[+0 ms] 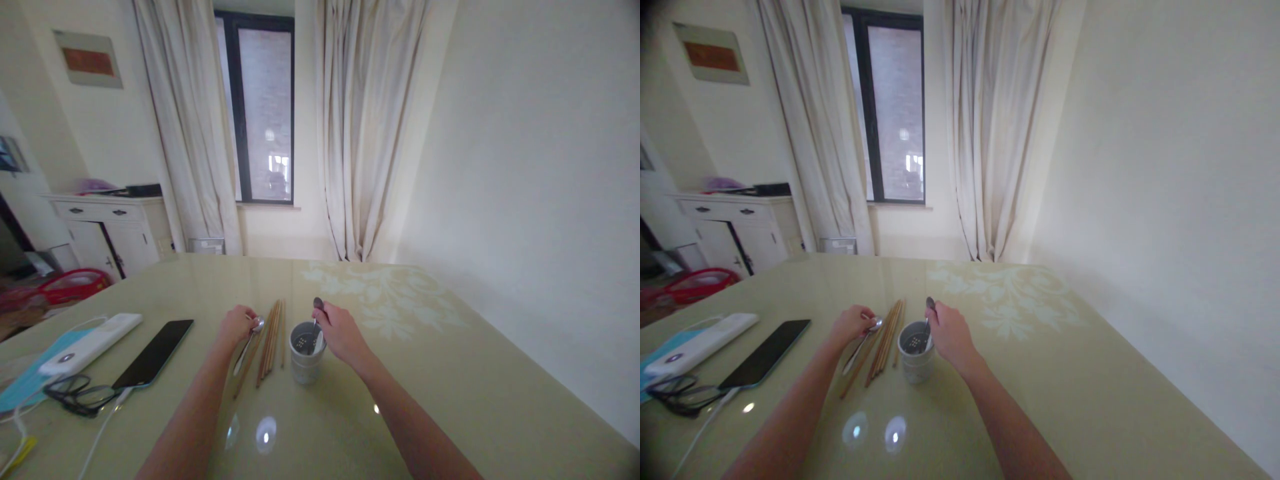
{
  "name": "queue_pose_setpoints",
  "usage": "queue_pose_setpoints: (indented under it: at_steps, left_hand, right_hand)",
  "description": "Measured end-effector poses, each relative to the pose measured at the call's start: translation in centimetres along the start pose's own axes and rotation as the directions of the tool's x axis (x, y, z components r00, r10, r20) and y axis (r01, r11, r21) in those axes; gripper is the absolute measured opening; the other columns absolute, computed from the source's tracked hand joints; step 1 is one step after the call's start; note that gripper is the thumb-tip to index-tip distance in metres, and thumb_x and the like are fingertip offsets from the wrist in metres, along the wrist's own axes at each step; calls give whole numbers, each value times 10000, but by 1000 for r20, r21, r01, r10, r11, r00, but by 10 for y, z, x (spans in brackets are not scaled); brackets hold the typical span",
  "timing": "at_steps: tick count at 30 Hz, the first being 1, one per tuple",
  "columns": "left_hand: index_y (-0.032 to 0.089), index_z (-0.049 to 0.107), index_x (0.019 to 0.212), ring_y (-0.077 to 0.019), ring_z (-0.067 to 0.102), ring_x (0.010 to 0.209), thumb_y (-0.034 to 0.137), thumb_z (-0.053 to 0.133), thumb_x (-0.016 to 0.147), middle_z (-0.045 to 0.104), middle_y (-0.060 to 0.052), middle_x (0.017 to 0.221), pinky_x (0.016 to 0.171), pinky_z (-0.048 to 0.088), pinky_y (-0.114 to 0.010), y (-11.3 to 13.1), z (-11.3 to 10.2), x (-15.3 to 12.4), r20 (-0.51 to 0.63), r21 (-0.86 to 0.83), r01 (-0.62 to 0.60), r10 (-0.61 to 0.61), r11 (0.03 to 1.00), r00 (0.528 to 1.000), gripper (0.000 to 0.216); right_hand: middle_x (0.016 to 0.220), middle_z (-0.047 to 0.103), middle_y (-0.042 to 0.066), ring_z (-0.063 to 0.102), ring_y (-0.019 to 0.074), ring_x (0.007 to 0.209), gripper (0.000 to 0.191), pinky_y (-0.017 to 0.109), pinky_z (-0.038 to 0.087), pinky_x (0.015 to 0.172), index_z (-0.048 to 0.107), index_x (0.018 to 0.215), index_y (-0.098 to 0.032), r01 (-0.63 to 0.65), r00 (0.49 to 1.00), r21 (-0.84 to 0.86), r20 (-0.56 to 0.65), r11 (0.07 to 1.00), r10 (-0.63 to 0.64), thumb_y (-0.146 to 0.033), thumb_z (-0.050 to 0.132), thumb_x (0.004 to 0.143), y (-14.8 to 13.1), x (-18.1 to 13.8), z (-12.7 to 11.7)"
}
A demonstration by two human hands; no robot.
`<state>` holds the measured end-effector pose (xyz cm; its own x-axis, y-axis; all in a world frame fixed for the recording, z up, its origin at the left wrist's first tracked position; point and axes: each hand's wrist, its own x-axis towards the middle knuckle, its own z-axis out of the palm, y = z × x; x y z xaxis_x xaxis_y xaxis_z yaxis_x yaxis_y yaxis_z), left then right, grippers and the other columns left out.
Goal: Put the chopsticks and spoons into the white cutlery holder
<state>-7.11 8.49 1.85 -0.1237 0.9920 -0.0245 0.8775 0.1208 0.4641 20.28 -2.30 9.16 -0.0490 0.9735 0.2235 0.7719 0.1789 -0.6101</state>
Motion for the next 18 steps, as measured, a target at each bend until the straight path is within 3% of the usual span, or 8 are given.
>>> queue_pose_setpoints:
  at_steps: [3,7,13,18]
  left_hand:
    - [179,810,942,-187,751,753,226,701,863,810,-56,808,688,495,-239,7,4,0,10,-17,-27,27,999,1000,143]
    - [190,805,949,-195,756,870,244,705,876,822,-70,923,708,481,-234,10,6,-2,-8,-18,-44,44,999,999,135]
    - [213,788,931,-208,745,938,313,712,868,819,-64,1004,710,469,-234,10,6,-6,-40,1,-31,31,1000,999,141]
    - [192,782,943,-242,744,961,305,710,849,813,-94,997,738,483,-262,14,1,-9,-53,7,-24,24,1000,998,164]
  right_hand:
    - [900,778,78,695,195,830,256,263,386,708,712,927,-187,8,1000,0,-2,1000,-8,-286,511,1050,-1,0,-1]
    - [887,773,78,694,199,820,266,266,388,706,719,923,-184,4,1000,6,-4,1000,-4,-294,512,1049,0,0,0]
    - [854,758,55,687,179,813,354,259,421,741,739,909,-184,76,997,149,-42,986,-70,-299,448,1075,-2,0,0]
    - [989,736,77,668,188,930,346,273,458,825,763,926,-177,162,981,193,-141,968,-136,-314,475,1060,-3,1,-4]
